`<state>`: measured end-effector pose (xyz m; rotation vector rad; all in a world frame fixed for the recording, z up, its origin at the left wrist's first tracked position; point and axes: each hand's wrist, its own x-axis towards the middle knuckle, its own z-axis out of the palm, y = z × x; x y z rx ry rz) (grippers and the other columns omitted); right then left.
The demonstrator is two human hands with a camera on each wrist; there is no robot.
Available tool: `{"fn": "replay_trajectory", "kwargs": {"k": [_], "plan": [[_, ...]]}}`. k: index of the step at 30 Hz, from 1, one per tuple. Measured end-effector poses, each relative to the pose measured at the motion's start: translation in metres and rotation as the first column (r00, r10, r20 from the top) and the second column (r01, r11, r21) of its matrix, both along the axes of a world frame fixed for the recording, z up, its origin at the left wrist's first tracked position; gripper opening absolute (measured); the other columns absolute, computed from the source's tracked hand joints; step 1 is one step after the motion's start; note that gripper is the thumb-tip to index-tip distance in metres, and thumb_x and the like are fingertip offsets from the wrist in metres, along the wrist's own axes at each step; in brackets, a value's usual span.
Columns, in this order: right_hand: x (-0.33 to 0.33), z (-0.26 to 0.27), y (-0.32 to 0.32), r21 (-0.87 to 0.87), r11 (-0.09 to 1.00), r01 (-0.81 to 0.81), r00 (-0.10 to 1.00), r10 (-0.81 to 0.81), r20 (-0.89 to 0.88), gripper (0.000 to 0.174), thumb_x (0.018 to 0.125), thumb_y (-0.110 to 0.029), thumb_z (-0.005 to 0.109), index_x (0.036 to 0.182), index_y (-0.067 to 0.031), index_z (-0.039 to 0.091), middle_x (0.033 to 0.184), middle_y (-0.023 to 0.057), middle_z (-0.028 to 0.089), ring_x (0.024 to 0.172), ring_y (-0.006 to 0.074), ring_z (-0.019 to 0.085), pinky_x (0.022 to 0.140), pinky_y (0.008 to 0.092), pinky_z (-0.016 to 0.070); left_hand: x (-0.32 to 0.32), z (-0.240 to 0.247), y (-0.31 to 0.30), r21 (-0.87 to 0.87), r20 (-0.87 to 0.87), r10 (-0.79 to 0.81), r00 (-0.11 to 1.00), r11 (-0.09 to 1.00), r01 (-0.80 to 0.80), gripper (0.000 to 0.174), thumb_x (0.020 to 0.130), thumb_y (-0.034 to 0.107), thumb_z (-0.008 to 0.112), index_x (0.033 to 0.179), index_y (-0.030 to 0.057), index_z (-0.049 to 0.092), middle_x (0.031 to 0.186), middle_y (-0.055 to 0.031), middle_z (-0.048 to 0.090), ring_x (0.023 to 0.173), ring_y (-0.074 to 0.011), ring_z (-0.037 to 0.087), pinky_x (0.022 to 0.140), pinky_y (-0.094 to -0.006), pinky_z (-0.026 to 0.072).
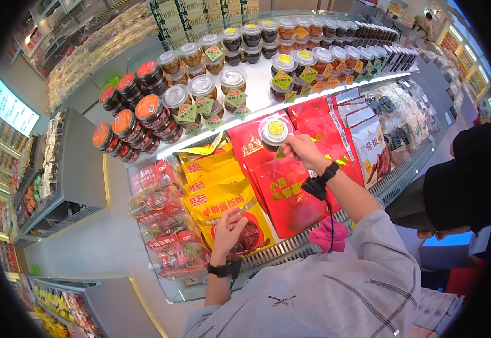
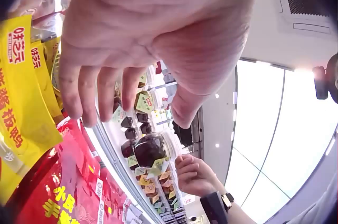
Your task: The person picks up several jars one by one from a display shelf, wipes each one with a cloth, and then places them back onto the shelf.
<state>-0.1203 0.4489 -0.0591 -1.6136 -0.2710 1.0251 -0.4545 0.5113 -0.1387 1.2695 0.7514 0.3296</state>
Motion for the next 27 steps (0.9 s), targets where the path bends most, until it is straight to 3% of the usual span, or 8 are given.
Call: {"fn": "replay_trajectory", "kwargs": {"k": [9,12,14,16,18,22,24,27], "plan": [[0.092,-0.072,0.139,0.138,0.970,0.202,0.978,-0.193,-0.081,0.025,0.089,-0.017,0.050,0.075,-0.0017,0.063,0.068,0.0048,0.064,0.052,0.0076,0.052,0.044,0.0232,0.0361,-0.015,-0.021,-0.035,-0.101,-0.181,-0.001,0.984,0.995,-0.018,0.046,0.089,0.018,0.069,0.127,0.0005,0.050,0.121,-0.0099,0.058,0.104,-0.0148,0.058,0.088,-0.0264,0.0484],[0.104,-0.087,0.162,0.166,0.958,0.236,0.969,-0.219,-0.111,0.024,0.089,-0.017,0.050,0.076,-0.0012,0.063,0.073,0.0070,0.068,0.052,0.0079,0.053,0.044,0.0236,0.0377,0.016,-0.024,-0.048,0.151,-0.232,-0.149,0.961,0.971,0.187,0.075,0.080,0.029,0.077,0.138,-0.0010,0.041,0.134,-0.0198,0.051,0.119,-0.0299,0.054,0.099,-0.0386,0.0440],[0.110,-0.095,0.171,0.146,0.966,0.212,0.977,-0.204,-0.069,0.023,0.089,-0.017,0.049,0.081,-0.0003,0.062,0.078,0.0090,0.070,0.053,0.0086,0.054,0.045,0.0232,0.0387,0.067,-0.031,-0.060,0.514,-0.104,-0.324,0.940,0.792,0.329,0.082,0.078,0.036,0.078,0.142,0.0027,0.038,0.138,-0.0242,0.046,0.121,-0.0359,0.052,0.103,-0.0429,0.0408],[0.113,-0.101,0.181,0.161,0.954,0.252,0.967,-0.243,-0.069,0.024,0.091,-0.020,0.049,0.088,0.0005,0.062,0.080,0.0088,0.070,0.054,0.0090,0.055,0.045,0.0235,0.0393,0.116,-0.039,-0.085,0.529,-0.088,-0.514,0.853,0.702,0.477,0.081,0.079,0.041,0.075,0.142,0.0069,0.039,0.137,-0.0260,0.045,0.120,-0.0391,0.052,0.103,-0.0441,0.0399],[0.111,-0.103,0.184,0.145,0.959,0.242,0.969,-0.231,-0.088,0.023,0.092,-0.022,0.049,0.090,-0.0032,0.062,0.080,0.0049,0.070,0.056,0.0078,0.055,0.049,0.0223,0.0387,0.154,-0.054,-0.114,0.321,-0.044,-0.771,0.635,0.591,0.740,0.066,0.080,0.043,0.072,0.130,0.0070,0.050,0.123,-0.0259,0.053,0.110,-0.0395,0.055,0.096,-0.0425,0.0435],[0.117,-0.086,0.179,0.050,0.989,0.139,0.985,-0.133,-0.107,0.023,0.094,-0.026,0.049,0.096,-0.0073,0.062,0.081,0.0001,0.068,0.060,0.0071,0.055,0.056,0.0236,0.0400,0.172,-0.136,-0.171,0.315,0.009,-0.734,0.680,0.647,0.694,0.053,0.080,0.042,0.072,0.099,-0.0056,0.056,0.100,-0.0246,0.058,0.094,-0.0391,0.058,0.086,-0.0443,0.0452],[0.122,-0.090,0.172,0.057,0.996,0.066,0.991,-0.059,-0.122,0.024,0.096,-0.030,0.049,0.097,-0.0099,0.063,0.083,-0.0024,0.067,0.063,0.0068,0.055,0.059,0.0249,0.0403,0.166,-0.150,-0.177,0.441,0.023,-0.701,0.712,0.647,0.622,0.060,0.079,0.045,0.071,0.104,-0.0067,0.056,0.102,-0.0239,0.058,0.093,-0.0393,0.058,0.086,-0.0439,0.0456],[0.119,-0.089,0.166,0.088,0.994,0.057,0.991,-0.046,-0.123,0.026,0.097,-0.032,0.050,0.098,-0.0105,0.064,0.084,-0.0038,0.066,0.065,0.0063,0.055,0.059,0.0241,0.0397,0.154,-0.066,-0.133,0.446,-0.219,-0.729,0.649,0.517,0.731,0.074,0.076,0.056,0.070,0.114,-0.0051,0.055,0.106,-0.0224,0.058,0.096,-0.0387,0.058,0.087,-0.0435,0.0470]]}}
